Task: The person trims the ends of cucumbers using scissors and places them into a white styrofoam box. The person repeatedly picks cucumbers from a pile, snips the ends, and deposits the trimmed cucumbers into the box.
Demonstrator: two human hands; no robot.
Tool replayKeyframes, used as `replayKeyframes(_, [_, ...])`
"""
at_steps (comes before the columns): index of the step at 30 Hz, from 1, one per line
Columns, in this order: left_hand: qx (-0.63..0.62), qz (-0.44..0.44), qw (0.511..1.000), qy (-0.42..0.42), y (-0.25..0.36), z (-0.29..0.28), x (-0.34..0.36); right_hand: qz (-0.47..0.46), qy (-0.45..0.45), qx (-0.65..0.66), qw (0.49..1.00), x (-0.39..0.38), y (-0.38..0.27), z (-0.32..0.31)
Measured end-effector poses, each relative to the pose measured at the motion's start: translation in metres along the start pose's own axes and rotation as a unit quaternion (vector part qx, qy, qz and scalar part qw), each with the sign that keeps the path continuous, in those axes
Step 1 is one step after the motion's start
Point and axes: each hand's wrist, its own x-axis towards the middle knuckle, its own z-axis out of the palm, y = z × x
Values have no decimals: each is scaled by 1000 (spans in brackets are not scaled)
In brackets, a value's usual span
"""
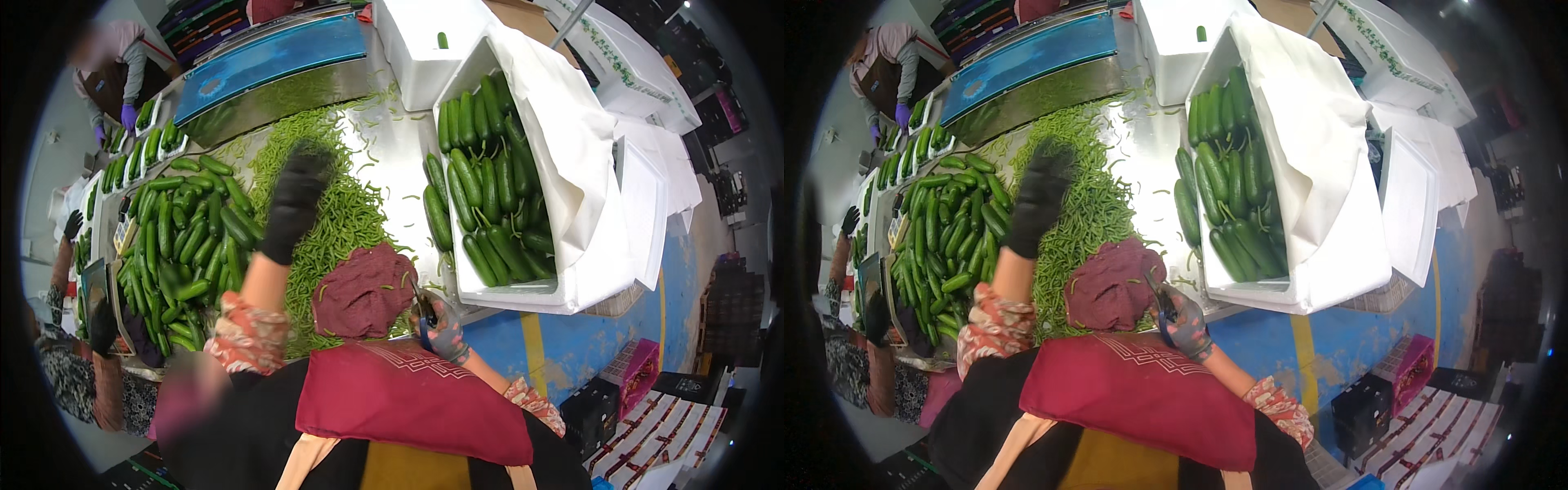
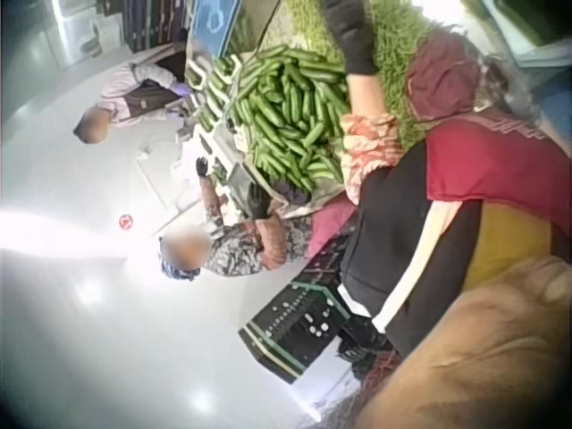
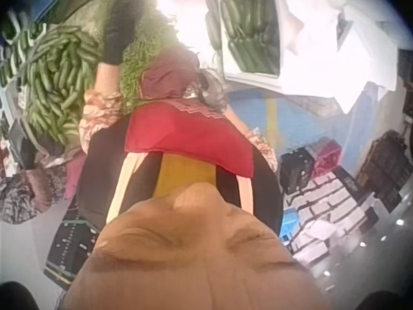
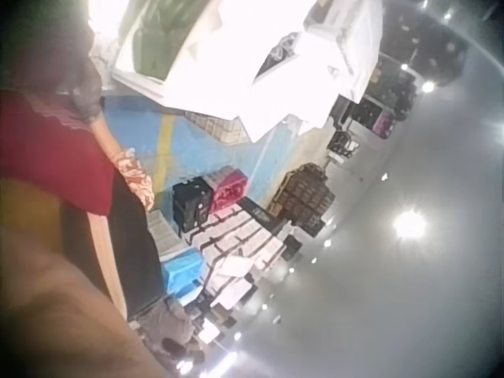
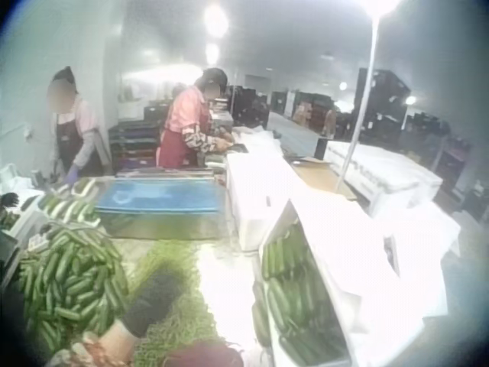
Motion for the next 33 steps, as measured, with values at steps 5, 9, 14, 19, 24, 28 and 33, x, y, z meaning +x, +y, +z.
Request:
replayKeyframes(5, [578,117,781,-205,-112,133,54,67,-9,131,989,-11,-13,-13])
replayKeyframes(9, [645,270,666,-258,-163,172,64,48,27,109,992,-21,6,-26])
replayKeyframes(14, [701,41,613,-362,-160,179,70,54,65,-19,996,-24,12,-33])
replayKeyframes(19, [678,-30,616,-399,-147,154,52,54,39,92,994,-18,-12,-30])
replayKeyframes(24, [652,28,691,-309,-160,139,24,-89,-7,86,992,-12,20,-32])
replayKeyframes(28, [688,-76,643,-327,-156,150,22,74,-4,293,953,-16,14,-29])
replayKeyframes(33, [659,-35,697,-279,-167,137,3,-18,85,114,990,-19,10,-25])
